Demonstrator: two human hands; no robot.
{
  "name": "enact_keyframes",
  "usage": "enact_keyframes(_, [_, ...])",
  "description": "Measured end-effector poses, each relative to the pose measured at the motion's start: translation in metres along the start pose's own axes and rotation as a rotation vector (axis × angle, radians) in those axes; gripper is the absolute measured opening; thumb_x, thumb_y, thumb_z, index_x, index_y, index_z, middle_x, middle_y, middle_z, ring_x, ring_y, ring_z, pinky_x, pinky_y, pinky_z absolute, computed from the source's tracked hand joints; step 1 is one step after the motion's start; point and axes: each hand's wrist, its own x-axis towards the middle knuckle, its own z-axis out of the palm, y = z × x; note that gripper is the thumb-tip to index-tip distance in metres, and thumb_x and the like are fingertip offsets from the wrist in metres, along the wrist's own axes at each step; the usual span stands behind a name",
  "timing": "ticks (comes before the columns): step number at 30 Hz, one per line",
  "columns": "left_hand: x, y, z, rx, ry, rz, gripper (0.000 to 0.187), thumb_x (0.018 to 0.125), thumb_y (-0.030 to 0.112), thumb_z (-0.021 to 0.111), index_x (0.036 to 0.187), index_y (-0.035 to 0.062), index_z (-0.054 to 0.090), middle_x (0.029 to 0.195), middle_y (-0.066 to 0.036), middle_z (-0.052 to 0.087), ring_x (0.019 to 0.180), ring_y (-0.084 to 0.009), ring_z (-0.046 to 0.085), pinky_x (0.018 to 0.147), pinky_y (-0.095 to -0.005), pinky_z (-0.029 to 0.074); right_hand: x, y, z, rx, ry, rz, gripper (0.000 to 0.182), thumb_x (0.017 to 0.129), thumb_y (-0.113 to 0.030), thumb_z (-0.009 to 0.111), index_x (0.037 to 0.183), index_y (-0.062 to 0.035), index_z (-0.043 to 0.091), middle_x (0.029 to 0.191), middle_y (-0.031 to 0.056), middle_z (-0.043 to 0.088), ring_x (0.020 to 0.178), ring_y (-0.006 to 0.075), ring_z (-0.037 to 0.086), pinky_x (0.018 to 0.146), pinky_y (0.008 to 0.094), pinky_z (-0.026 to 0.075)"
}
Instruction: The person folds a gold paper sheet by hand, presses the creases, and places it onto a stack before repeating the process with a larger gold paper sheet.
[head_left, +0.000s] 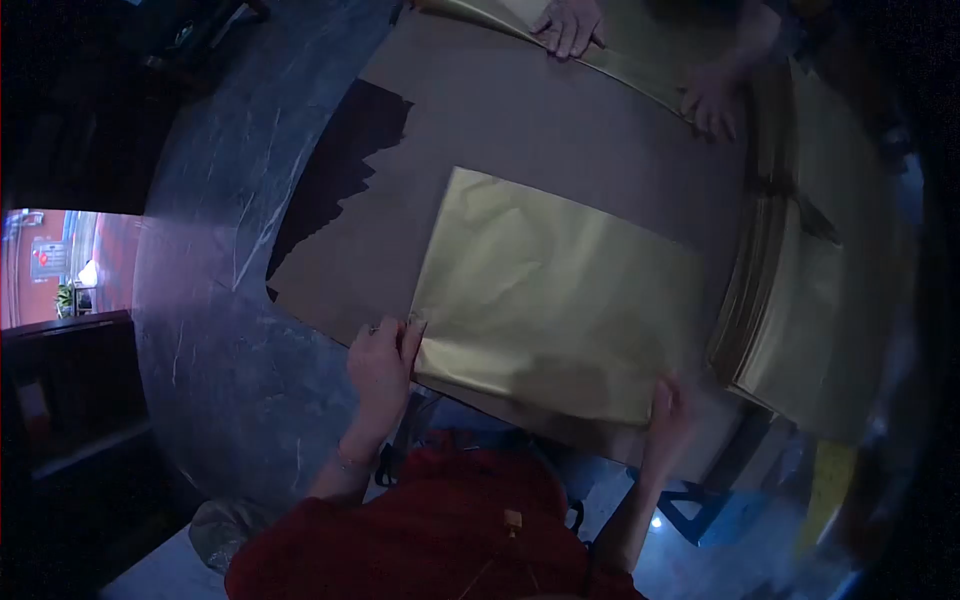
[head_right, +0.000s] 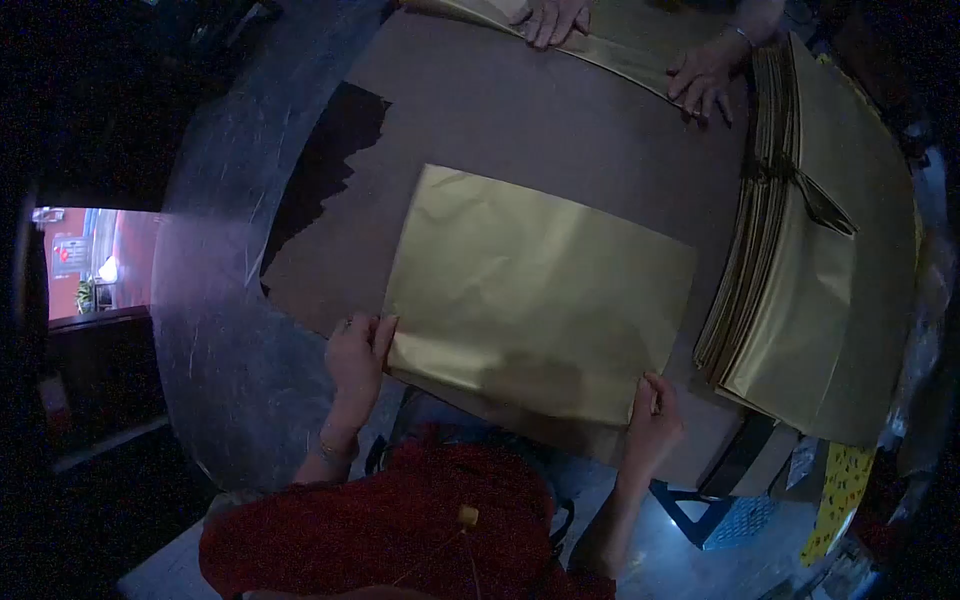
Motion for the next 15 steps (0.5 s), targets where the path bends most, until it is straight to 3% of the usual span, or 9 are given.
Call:
enact_keyframes(3, [-0.001,-0.003,0.005,-0.051,0.036,0.032,0.027,0.082,0.029,0.07,0.073,0.0073,0.057,0.062,-0.01,0.054,0.058,-0.0293,0.053,0.053,-0.0421,0.041,0.0,-0.001,0.001,0.01,-0.007,0.091,0.019,0.089,-0.015,0.063,0.102,-0.0019,0.067,0.096,0.0106,0.068,0.088,0.0198,0.065,0.079,0.0299,0.05])
enact_keyframes(9, [0.002,0.0,-0.003,-0.057,0.027,0.062,0.024,0.082,0.021,0.071,0.074,0.0032,0.057,0.061,-0.011,0.053,0.058,-0.0275,0.052,0.052,-0.0395,0.041,-0.001,-0.002,0.001,-0.002,-0.009,0.058,0.021,0.09,-0.016,0.061,0.104,-0.0018,0.066,0.099,0.012,0.067,0.093,0.0204,0.064,0.083,0.0313,0.049])
enact_keyframes(12, [0.005,0.0,-0.004,-0.093,-0.01,0.045,0.021,0.08,0.02,0.072,0.086,0.0042,0.06,0.068,-0.01,0.056,0.063,-0.0278,0.053,0.056,-0.0402,0.042,-0.001,-0.004,0.0,-0.019,0.002,0.051,0.022,0.09,-0.017,0.061,0.105,-0.0021,0.066,0.098,0.0113,0.068,0.094,0.0211,0.064,0.084,0.0317,0.049])
enact_keyframes(14, [0.02,-0.007,-0.007,-0.003,-0.094,0.173,0.043,0.074,0.024,0.074,0.112,0.0104,0.059,0.106,-0.011,0.06,0.095,-0.0294,0.058,0.076,-0.0402,0.047,-0.001,-0.006,-0.001,-0.028,0.003,0.058,0.022,0.09,-0.017,0.061,0.105,-0.0025,0.066,0.099,0.0112,0.068,0.094,0.0215,0.064,0.084,0.0318,0.049])
enact_keyframes(15, [0.034,-0.007,-0.017,0.019,-0.171,0.314,0.062,0.071,0.023,0.075,0.126,0.0128,0.048,0.124,-0.011,0.049,0.112,-0.0294,0.049,0.088,-0.042,0.043,0.0,-0.007,-0.001,-0.031,-0.003,0.054,0.021,0.09,-0.017,0.061,0.105,-0.0028,0.067,0.099,0.0111,0.068,0.094,0.0218,0.064,0.084,0.0319,0.049])
